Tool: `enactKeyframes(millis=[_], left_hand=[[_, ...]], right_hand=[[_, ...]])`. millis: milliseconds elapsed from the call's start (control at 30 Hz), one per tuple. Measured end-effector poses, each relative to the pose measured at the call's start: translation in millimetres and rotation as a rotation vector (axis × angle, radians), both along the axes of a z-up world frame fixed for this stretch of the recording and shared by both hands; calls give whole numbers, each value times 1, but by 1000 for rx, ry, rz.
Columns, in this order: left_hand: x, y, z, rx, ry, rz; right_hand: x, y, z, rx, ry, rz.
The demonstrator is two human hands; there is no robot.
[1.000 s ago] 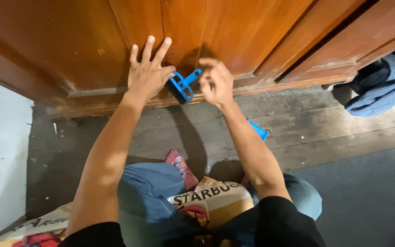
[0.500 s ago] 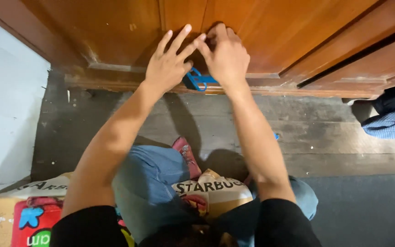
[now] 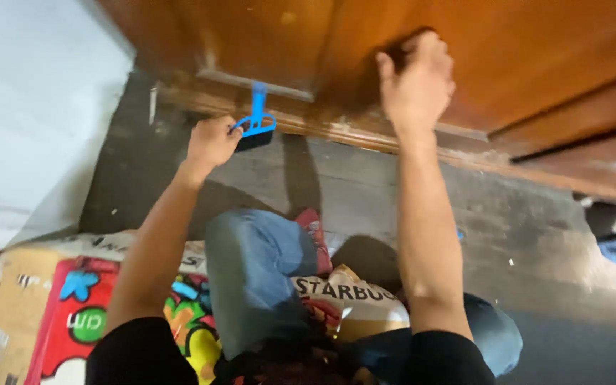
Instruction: Cleaning the crevices and surfaces of a wooden cabinet using a small brush and dustpan.
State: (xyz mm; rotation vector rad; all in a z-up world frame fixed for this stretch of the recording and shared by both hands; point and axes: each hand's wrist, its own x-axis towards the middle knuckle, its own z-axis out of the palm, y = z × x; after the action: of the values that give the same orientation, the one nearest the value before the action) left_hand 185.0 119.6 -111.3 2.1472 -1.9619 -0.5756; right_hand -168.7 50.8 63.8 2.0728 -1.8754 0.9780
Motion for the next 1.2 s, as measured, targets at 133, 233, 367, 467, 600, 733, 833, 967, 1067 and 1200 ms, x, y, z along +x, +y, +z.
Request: enactKeyframes(millis=[133, 233, 367, 467, 600, 733, 833, 967, 1067, 1200], left_hand=[[37, 35, -55, -19, 762, 524], [51, 49, -96, -52, 1196, 726], [53, 55, -95, -92, 1355, 827], [49, 54, -47, -66, 1288, 880], [90, 17, -93, -174, 1341, 1147], [106, 2, -22, -207, 1261, 1198], [121, -15, -5, -285, 1230, 1159], [132, -43, 6, -352, 1078, 1086], [176, -68, -87, -258, 548, 947], [174, -38, -88, 97, 232, 983]], right_hand=[[-5, 0, -3, -11, 23, 37], [-11, -4, -10, -112, 64, 77], [-11, 0, -9, -137, 62, 101], [-12, -1, -8, -76, 81, 75], [-11, 3, -7, -95, 94, 88], [-10, 4, -7, -97, 99, 67], [-11, 5, -8, -82, 129, 52], [-8, 5, -6, -66, 141, 13], [-6, 9, -5, -124, 150, 61], [-13, 8, -12, -131, 177, 72]])
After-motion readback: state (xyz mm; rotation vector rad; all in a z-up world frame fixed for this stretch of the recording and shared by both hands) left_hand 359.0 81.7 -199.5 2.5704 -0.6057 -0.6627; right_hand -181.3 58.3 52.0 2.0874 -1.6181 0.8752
